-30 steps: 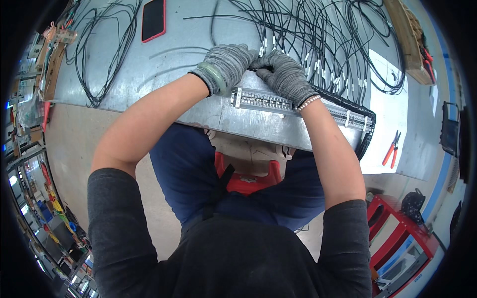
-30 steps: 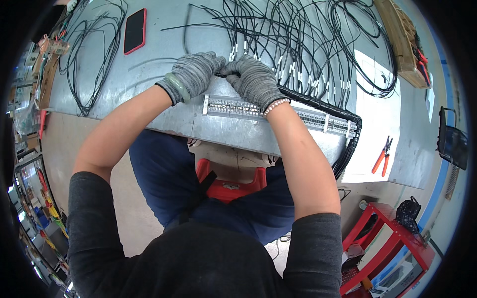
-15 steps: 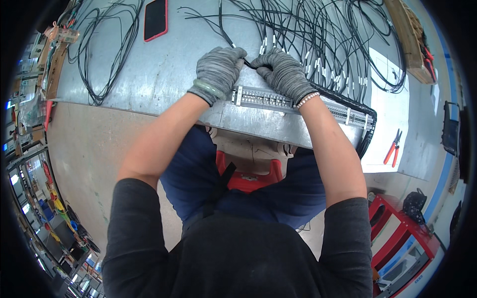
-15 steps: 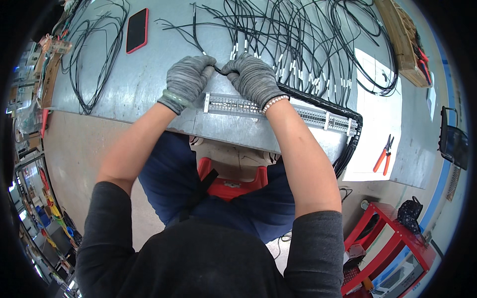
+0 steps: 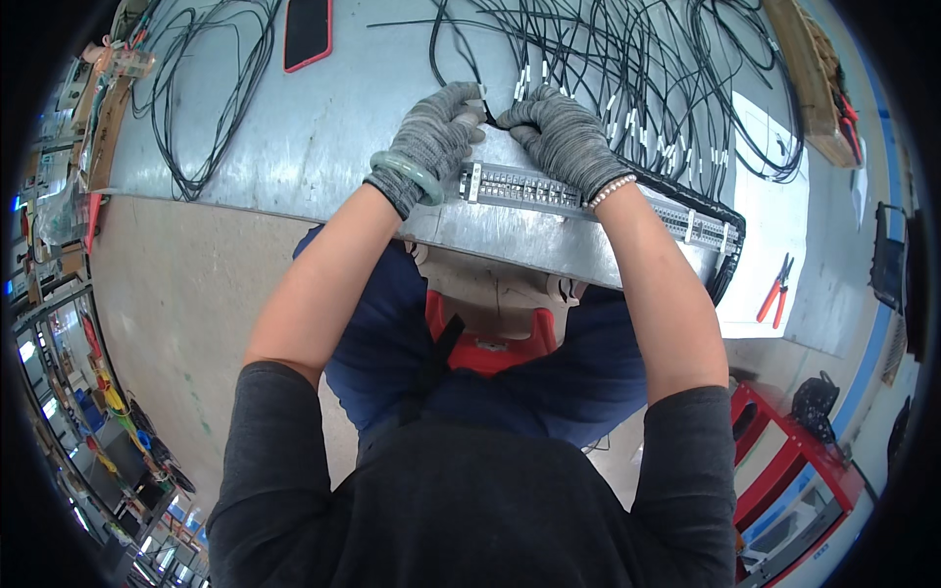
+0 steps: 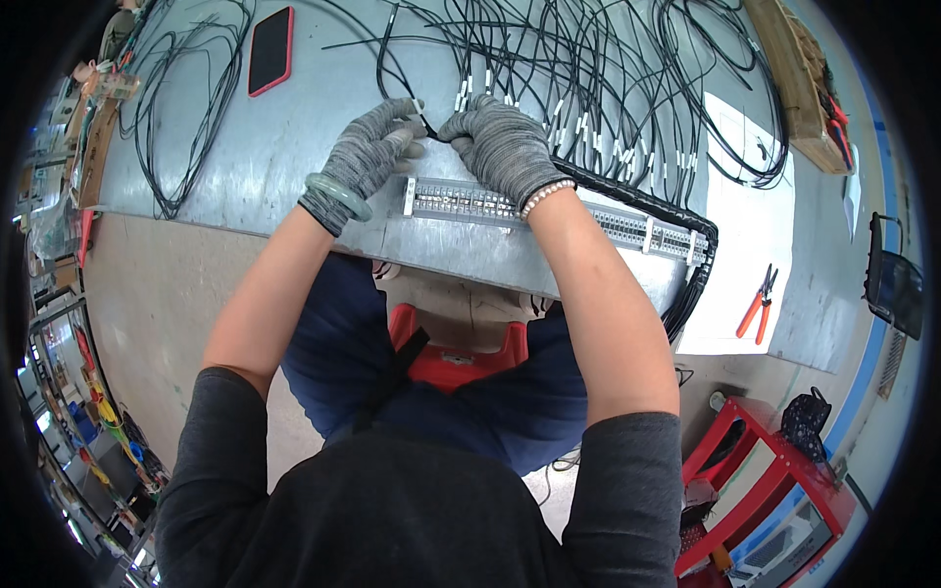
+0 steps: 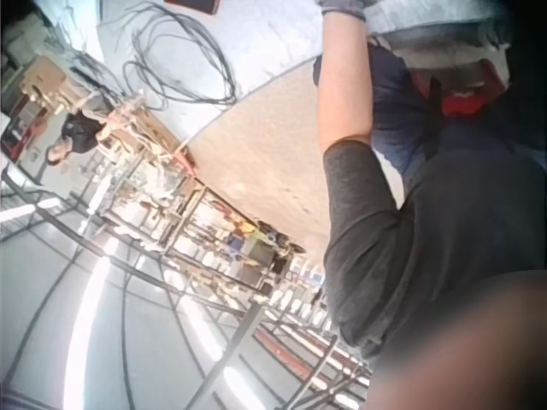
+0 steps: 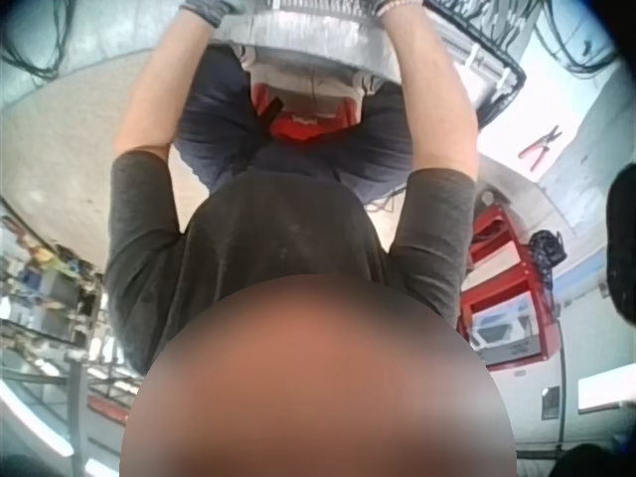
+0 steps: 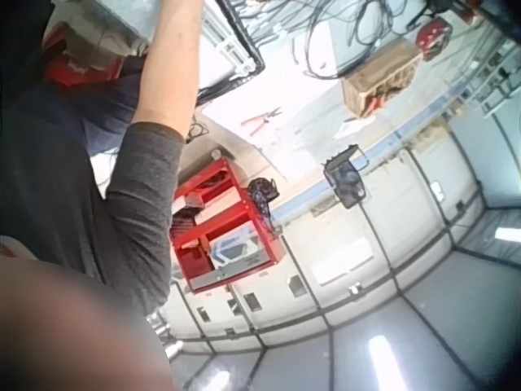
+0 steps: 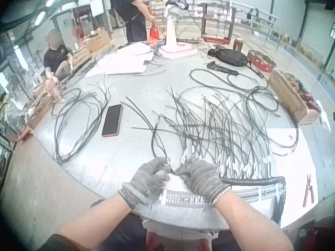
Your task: The person inserts black cables into a terminal block on a metal workbench. They repeatedly pick up cables, align them, and push them into slots. The person uses pliers to trim or adjust cables as needed.
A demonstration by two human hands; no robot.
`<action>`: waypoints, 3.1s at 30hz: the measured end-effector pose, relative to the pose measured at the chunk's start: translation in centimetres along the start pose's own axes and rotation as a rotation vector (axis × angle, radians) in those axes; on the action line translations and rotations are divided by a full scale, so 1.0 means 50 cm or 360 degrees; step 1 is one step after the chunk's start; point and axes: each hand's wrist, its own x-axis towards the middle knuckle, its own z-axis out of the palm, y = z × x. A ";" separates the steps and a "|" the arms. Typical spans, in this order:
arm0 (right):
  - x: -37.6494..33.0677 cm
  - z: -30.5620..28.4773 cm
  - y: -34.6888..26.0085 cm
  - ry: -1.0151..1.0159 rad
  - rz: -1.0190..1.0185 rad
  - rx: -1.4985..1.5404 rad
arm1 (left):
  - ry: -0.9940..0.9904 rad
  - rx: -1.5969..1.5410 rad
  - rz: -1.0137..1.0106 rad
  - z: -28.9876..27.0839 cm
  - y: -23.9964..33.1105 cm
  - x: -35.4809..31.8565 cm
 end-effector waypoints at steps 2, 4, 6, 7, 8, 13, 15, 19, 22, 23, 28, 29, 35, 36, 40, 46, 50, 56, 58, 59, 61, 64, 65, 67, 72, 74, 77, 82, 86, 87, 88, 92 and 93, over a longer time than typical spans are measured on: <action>0.001 0.001 0.003 -0.0010 0.0007 -0.0006 | -0.0094 0.0271 0.0006 -0.003 0.029 -0.005; 0.002 -0.006 -0.006 -0.0065 0.0042 -0.0037 | -0.0077 0.0342 -0.0053 0.002 0.038 -0.004; 0.004 -0.005 -0.008 -0.0115 0.0068 -0.0064 | -0.0083 0.0517 -0.0069 0.012 0.051 -0.006; 0.003 -0.004 -0.009 -0.0096 0.0069 -0.0055 | -0.0077 0.0663 -0.0027 0.018 0.056 -0.004; 0.001 -0.004 -0.012 -0.0077 0.0070 -0.0045 | -0.0072 0.0810 0.0016 0.024 0.058 0.000; 0.007 -0.009 -0.012 -0.0181 0.0060 -0.0138 | -0.0001 0.1336 0.0317 0.050 0.068 0.007; 0.006 -0.003 -0.011 -0.0137 0.0061 -0.0143 | -0.0042 0.1318 0.0289 0.052 0.064 0.006; -0.005 -0.022 -0.016 -0.0152 0.0136 -0.0098 | -0.0094 0.1027 0.0316 0.038 0.053 0.002; -0.004 -0.003 0.005 0.0032 0.0007 0.0031 | -0.0067 0.0528 0.0328 0.010 0.004 0.036; 0.000 0.005 0.020 0.0034 -0.0065 0.0181 | -0.0062 0.0586 0.0329 0.010 -0.004 0.047; 0.005 -0.055 0.004 -0.0075 0.0318 0.0652 | 0.0033 0.0579 0.0334 0.014 -0.028 0.069; 0.003 -0.068 0.004 -0.0045 0.0477 0.0702 | 0.0030 0.0528 0.0316 0.018 -0.030 0.073; 0.070 -0.071 -0.017 0.0040 0.0621 0.0821 | 0.0172 0.0384 0.0428 0.029 -0.047 0.051; 0.078 -0.080 -0.038 -0.0002 0.0626 0.0743 | 0.0170 0.0429 0.0399 0.029 -0.049 0.054; 0.109 -0.070 -0.041 -0.0228 0.0573 0.0618 | 0.0147 0.0455 0.0387 0.020 -0.046 0.070; 0.120 -0.081 -0.078 -0.0374 0.0701 0.0599 | 0.0225 0.0420 0.0387 0.022 -0.061 0.086; 0.133 -0.064 -0.080 -0.0089 0.0788 0.0610 | 0.0226 0.0714 0.0375 0.027 -0.025 0.072; 0.204 -0.056 -0.028 0.0041 0.0890 0.0936 | 0.0287 0.0941 0.0536 0.032 -0.042 0.085; 0.202 -0.092 -0.045 0.0093 0.1191 0.1602 | 0.0207 0.0923 0.0514 0.026 -0.027 0.081; 0.201 -0.091 -0.029 0.0163 0.1177 0.1865 | 0.0160 0.0878 0.0476 0.023 -0.024 0.080; 0.207 -0.099 0.004 0.0324 0.1122 0.2386 | 0.0063 0.0790 0.0409 0.020 -0.015 0.078; 0.177 -0.130 0.032 0.0553 0.0975 0.2425 | 0.0029 0.0761 0.0457 0.012 -0.025 0.088; 0.150 -0.150 0.019 0.0679 0.0934 0.2203 | 0.0017 0.0763 0.0485 0.010 -0.029 0.089; 0.072 -0.193 -0.017 0.0580 0.0829 0.1347 | 0.0022 0.0741 0.0482 0.004 -0.029 0.085; -0.137 -0.126 0.015 0.0344 0.0490 0.0170 | -0.0063 0.0539 0.0408 -0.019 -0.042 0.103; -0.185 -0.087 0.013 0.0526 0.0044 0.0027 | 0.0127 0.0692 0.0609 -0.024 -0.038 0.083; -0.202 -0.051 -0.050 0.0566 -0.0026 -0.0278 | 0.0237 0.0853 0.0760 -0.035 -0.043 0.060; -0.189 -0.031 -0.074 0.0733 0.0127 0.0081 | 0.0397 0.0751 0.0939 -0.028 -0.041 0.056; -0.138 -0.074 -0.105 0.1119 0.0611 0.1168 | 0.0443 0.0281 0.1005 -0.016 -0.004 -0.007; -0.126 -0.091 -0.115 0.1181 0.0786 0.1634 | 0.0375 0.0151 0.0998 -0.004 0.010 -0.042; -0.120 -0.100 -0.118 0.1204 0.0806 0.1661 | 0.0254 0.0017 0.1190 0.018 0.013 -0.075; -0.116 -0.078 -0.089 0.1301 0.0771 0.1375 | 0.0020 0.0354 0.1671 0.126 0.059 -0.230; -0.116 -0.067 -0.084 0.1330 0.0730 0.1205 | 0.0079 0.0321 0.1797 0.150 0.062 -0.249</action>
